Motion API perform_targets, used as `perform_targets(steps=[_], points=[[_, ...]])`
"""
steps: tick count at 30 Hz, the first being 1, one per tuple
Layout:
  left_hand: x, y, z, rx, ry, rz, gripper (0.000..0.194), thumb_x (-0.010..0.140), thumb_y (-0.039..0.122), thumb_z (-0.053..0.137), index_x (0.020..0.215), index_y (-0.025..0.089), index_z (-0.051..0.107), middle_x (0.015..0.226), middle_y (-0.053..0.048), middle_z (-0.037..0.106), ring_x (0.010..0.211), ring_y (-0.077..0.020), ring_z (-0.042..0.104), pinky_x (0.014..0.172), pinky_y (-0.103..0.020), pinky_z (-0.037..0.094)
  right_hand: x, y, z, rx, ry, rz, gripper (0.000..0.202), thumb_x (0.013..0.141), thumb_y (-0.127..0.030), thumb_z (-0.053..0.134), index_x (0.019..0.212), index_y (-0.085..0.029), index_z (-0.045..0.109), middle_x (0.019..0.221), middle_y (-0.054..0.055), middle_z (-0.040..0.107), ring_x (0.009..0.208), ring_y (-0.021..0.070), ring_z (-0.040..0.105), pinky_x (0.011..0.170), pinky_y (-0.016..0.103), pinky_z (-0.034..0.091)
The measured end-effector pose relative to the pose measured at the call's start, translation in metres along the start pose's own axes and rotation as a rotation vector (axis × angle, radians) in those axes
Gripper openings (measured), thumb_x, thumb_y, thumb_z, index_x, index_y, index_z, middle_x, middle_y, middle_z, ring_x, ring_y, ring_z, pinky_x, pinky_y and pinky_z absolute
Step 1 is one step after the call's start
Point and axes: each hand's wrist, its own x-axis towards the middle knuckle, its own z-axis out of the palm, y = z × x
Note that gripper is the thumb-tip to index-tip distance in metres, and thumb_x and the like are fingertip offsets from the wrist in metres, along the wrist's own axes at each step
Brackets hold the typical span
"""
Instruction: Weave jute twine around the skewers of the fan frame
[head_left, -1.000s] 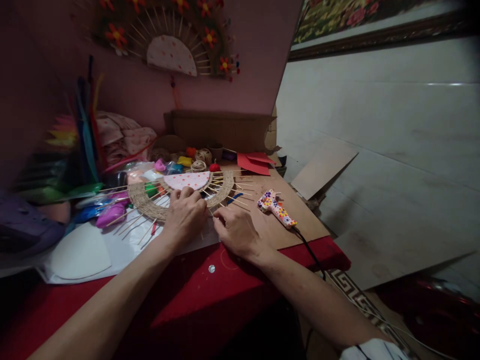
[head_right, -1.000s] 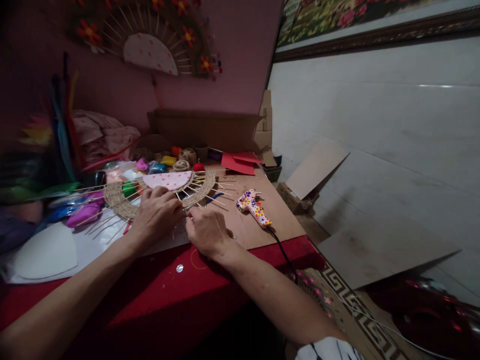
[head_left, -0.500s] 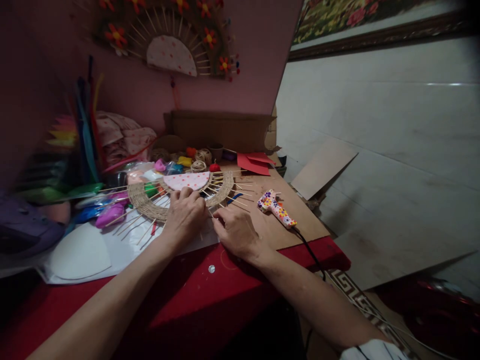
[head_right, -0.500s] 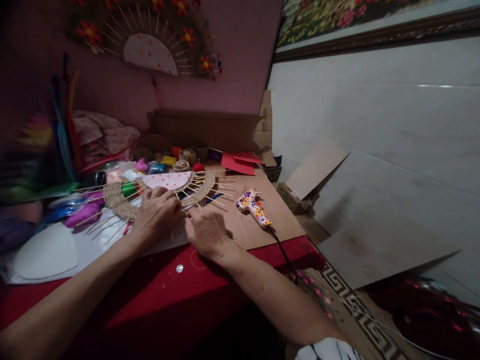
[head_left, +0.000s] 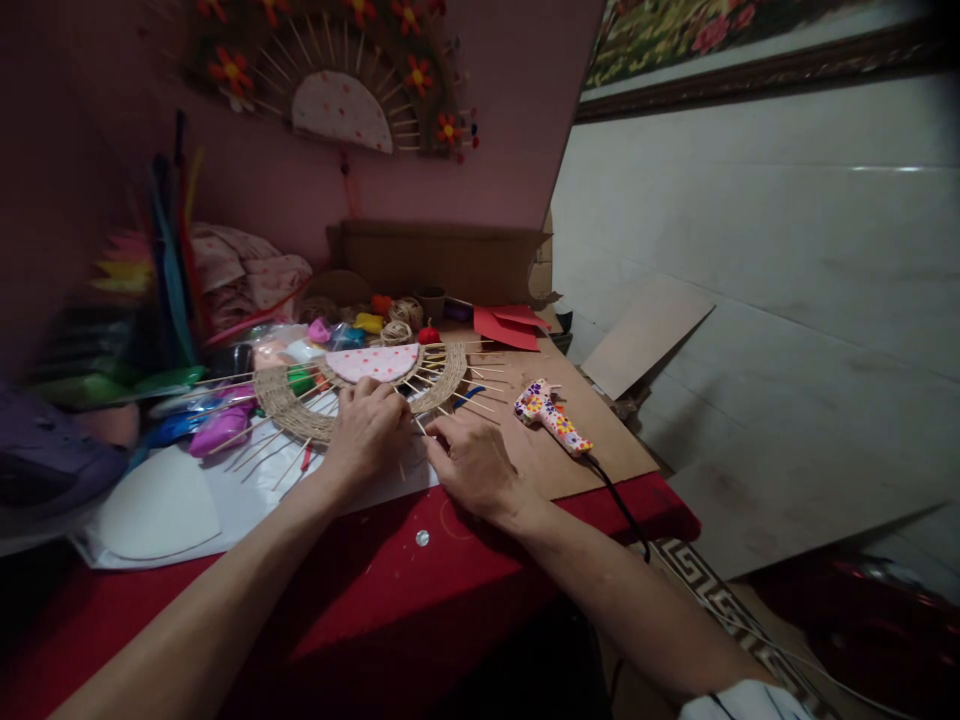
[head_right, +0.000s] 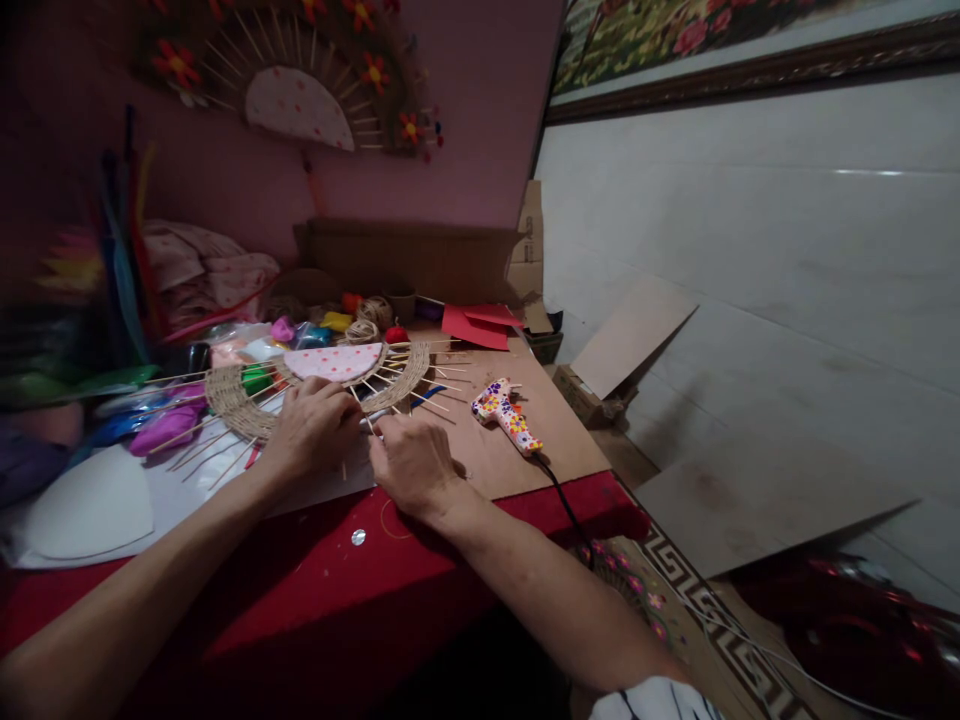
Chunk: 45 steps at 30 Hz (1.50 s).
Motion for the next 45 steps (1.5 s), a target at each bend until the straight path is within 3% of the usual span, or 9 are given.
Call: perform_targets(steps=[9, 13, 20, 25, 29, 33, 36, 40, 45], points=[[-0.002, 0.001, 0.000, -0.012, -0.009, 0.005, 0.016, 0.085, 0.019, 0.046, 0.077, 0.017, 0.059, 0.092, -0.009, 0.063, 0.088, -0.0244, 0.052, 0.074, -0.038, 0.037, -0.008, 0.008, -0.017, -0.046, 0.086, -0.001, 0.025, 0.093, -0.025, 0.043, 0.089, -0.017, 0.066, 0.086, 0.006, 0.069, 0.078, 0.0162, 0.060, 0.069, 0.027, 0.039], [-0.003, 0.001, 0.000, -0.014, -0.041, 0.009, 0.018, 0.087, 0.018, 0.042, 0.080, 0.016, 0.058, 0.092, -0.010, 0.061, 0.079, -0.0208, 0.053, 0.068, -0.034, 0.038, -0.015, 0.032, -0.050, -0.286, 0.207, 0.219, 0.027, 0.094, -0.026, 0.040, 0.095, -0.017, 0.065, 0.092, 0.009, 0.066, 0.083, 0.0195, 0.060, 0.069, 0.029, 0.039], [-0.003, -0.001, 0.000, 0.000, 0.023, 0.054, 0.019, 0.086, 0.018, 0.043, 0.079, 0.016, 0.059, 0.090, -0.008, 0.061, 0.083, -0.0221, 0.054, 0.079, -0.038, 0.038, -0.024, 0.075, -0.078, -0.514, -0.140, 0.506, 0.047, 0.083, -0.048, 0.056, 0.113, -0.012, 0.058, 0.108, 0.019, 0.061, 0.101, 0.0311, 0.057, 0.073, 0.036, 0.042], [-0.004, -0.004, 0.003, -0.059, 0.050, 0.072, 0.019, 0.086, 0.018, 0.044, 0.077, 0.017, 0.060, 0.092, -0.008, 0.062, 0.085, -0.0216, 0.054, 0.084, -0.038, 0.037, -0.024, 0.098, -0.074, -0.344, -0.220, 0.405, 0.038, 0.087, -0.037, 0.051, 0.115, -0.012, 0.057, 0.110, 0.016, 0.063, 0.105, 0.0272, 0.057, 0.081, 0.033, 0.041], [-0.004, -0.004, 0.003, -0.077, 0.065, 0.059, 0.018, 0.086, 0.018, 0.045, 0.077, 0.017, 0.061, 0.091, -0.007, 0.062, 0.084, -0.0211, 0.054, 0.084, -0.038, 0.037, -0.025, 0.109, -0.072, -0.192, -0.104, 0.366, 0.037, 0.092, -0.032, 0.039, 0.120, -0.013, 0.054, 0.111, 0.016, 0.063, 0.103, 0.0256, 0.058, 0.082, 0.033, 0.042], [-0.004, -0.004, 0.003, -0.112, 0.060, 0.057, 0.019, 0.086, 0.019, 0.045, 0.075, 0.017, 0.060, 0.090, -0.007, 0.062, 0.083, -0.0206, 0.054, 0.083, -0.037, 0.037, -0.026, 0.094, -0.078, 0.161, -0.002, 0.359, 0.034, 0.085, -0.030, 0.046, 0.114, -0.016, 0.056, 0.097, 0.009, 0.063, 0.086, 0.0206, 0.059, 0.072, 0.030, 0.044], [-0.003, -0.004, 0.004, -0.136, 0.058, 0.042, 0.020, 0.086, 0.019, 0.044, 0.075, 0.017, 0.061, 0.090, -0.008, 0.062, 0.082, -0.0205, 0.053, 0.083, -0.038, 0.036, -0.024, 0.064, -0.086, 0.539, -0.158, 0.439, 0.018, 0.075, -0.028, 0.058, 0.089, -0.017, 0.057, 0.066, -0.001, 0.053, 0.056, 0.0117, 0.048, 0.049, 0.023, 0.037], [-0.004, -0.005, 0.005, -0.171, 0.051, 0.030, 0.020, 0.086, 0.020, 0.044, 0.075, 0.017, 0.061, 0.091, -0.008, 0.062, 0.083, -0.0205, 0.053, 0.083, -0.038, 0.036, -0.016, 0.027, -0.090, 1.031, -0.390, 0.531, 0.019, 0.076, -0.033, 0.059, 0.076, -0.018, 0.048, 0.055, -0.006, 0.042, 0.042, 0.0053, 0.032, 0.035, 0.018, 0.023], [-0.003, -0.004, 0.003, -0.156, 0.043, 0.018, 0.021, 0.087, 0.021, 0.044, 0.077, 0.016, 0.063, 0.091, -0.008, 0.063, 0.082, -0.0203, 0.054, 0.083, -0.038, 0.037, 0.001, 0.017, -0.075, 1.194, -0.641, 0.542, 0.021, 0.082, -0.033, 0.055, 0.071, -0.019, 0.043, 0.048, -0.007, 0.040, 0.037, 0.0042, 0.029, 0.031, 0.015, 0.022]])
